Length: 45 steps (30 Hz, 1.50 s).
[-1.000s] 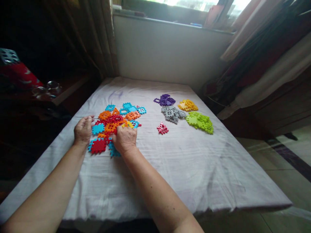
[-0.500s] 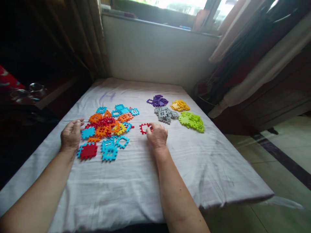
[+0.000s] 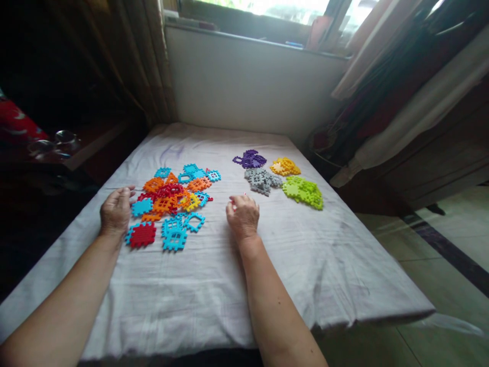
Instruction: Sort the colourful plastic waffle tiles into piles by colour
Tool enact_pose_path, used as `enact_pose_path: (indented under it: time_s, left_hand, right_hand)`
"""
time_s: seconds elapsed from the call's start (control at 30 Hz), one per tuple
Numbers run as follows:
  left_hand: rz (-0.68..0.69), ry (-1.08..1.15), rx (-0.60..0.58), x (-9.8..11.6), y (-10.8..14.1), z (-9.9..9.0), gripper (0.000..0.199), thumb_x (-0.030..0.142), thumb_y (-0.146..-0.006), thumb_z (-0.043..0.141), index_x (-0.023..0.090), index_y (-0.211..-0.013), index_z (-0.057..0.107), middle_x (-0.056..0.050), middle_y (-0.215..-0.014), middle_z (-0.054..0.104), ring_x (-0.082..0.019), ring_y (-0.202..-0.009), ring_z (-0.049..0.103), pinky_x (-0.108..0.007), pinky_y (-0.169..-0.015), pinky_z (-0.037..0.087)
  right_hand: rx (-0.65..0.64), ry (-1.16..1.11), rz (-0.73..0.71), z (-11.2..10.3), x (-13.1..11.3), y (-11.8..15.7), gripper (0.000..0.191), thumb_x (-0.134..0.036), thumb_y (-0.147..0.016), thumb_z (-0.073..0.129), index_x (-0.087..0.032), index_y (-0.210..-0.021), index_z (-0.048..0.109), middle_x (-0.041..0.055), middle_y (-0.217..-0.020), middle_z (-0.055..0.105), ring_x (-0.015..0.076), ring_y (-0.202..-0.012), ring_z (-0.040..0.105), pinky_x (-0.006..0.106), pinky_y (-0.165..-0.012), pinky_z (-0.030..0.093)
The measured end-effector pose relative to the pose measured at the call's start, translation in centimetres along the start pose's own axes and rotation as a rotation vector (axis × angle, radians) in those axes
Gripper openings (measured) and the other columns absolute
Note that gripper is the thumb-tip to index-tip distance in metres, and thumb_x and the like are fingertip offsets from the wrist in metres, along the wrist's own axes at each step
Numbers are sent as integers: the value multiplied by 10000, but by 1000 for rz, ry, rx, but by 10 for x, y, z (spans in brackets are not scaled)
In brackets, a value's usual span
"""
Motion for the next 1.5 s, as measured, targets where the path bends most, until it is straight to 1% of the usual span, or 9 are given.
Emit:
enact_pose_path:
  time_s: [0.13,0.27,0.37,0.5,0.7,0.93,1.07,1.33,1.5]
  left_hand:
    - [-42,69,61,8,1,0,463,549,-860,502,170,-1032,706,-81,-951,722,-165,-820,667,-248,-678,533]
    - [-77,100,68,10,1,0,450,538,-875,492,168,-1027,699,-87,-968,721,-157,-798,667,-245,-659,535]
    - [-85,106,64,9,2,0,464,546,-881,479,164,-1034,693,-86,-980,721,-154,-807,670,-246,-682,544]
    - [-87,107,55,8,2,1,471,559,-880,476,169,-1039,685,-84,-989,720,-158,-822,671,-256,-703,546]
    - [-62,101,47,4,0,2,469,575,-886,481,176,-1018,691,-83,-956,722,-165,-844,675,-276,-758,549]
    - [-22,71,9,1,1,2,487,598,-885,482,184,-1030,694,-69,-937,724,-166,-868,688,-263,-787,553]
    - [-9,55,10,2,1,2,501,607,-883,485,183,-1044,696,-69,-923,725,-175,-861,689,-273,-791,558]
    - [-10,36,0,0,1,2,512,615,-884,480,185,-1060,696,-60,-929,724,-170,-824,683,-285,-770,564]
    - [19,34,-6,-2,0,2,508,611,-896,474,185,-1064,695,-66,-957,730,-179,-886,692,-298,-825,567]
  right_hand:
    - [-200,-113,-387,19,-70,19,234,-321,-929,574,-251,-1088,731,52,-1100,729,220,-1054,611,342,-950,420]
    - [-359,-168,-703,35,-126,38,368,-455,-906,635,-278,-1227,666,36,-1267,681,224,-1166,554,365,-997,404]
    - [-401,-171,-797,45,-144,43,499,-534,-853,687,-289,-1283,626,42,-1332,644,244,-1213,516,396,-1013,391]
    - [-407,-165,-818,55,-150,46,450,-509,-837,710,-294,-1228,648,36,-1255,679,244,-1173,529,403,-1021,373]
    - [-298,-192,-688,43,-128,33,423,-472,-854,691,-266,-1223,661,47,-1220,692,237,-1154,540,375,-1011,378]
    - [9,-42,-142,3,-10,-8,361,-417,-857,682,-241,-1172,702,80,-1230,688,263,-1151,541,390,-1001,360]
    - [67,52,16,-3,28,-13,315,-412,-849,677,-228,-1099,730,90,-1198,692,276,-1140,531,402,-974,357]
    - [100,56,44,10,31,-12,293,-409,-844,669,-229,-1059,753,102,-1240,673,290,-1157,508,427,-976,337]
    - [0,55,-107,13,0,-16,259,-331,-883,616,-265,-1095,749,73,-1322,651,291,-1268,462,442,-1028,323]
Point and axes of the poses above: each hand's wrist, its own y-axis away from the middle knuckle, its own z-axis out of the palm, x = y × z, the point moved 4 cm from there along -y, towards the middle knuckle
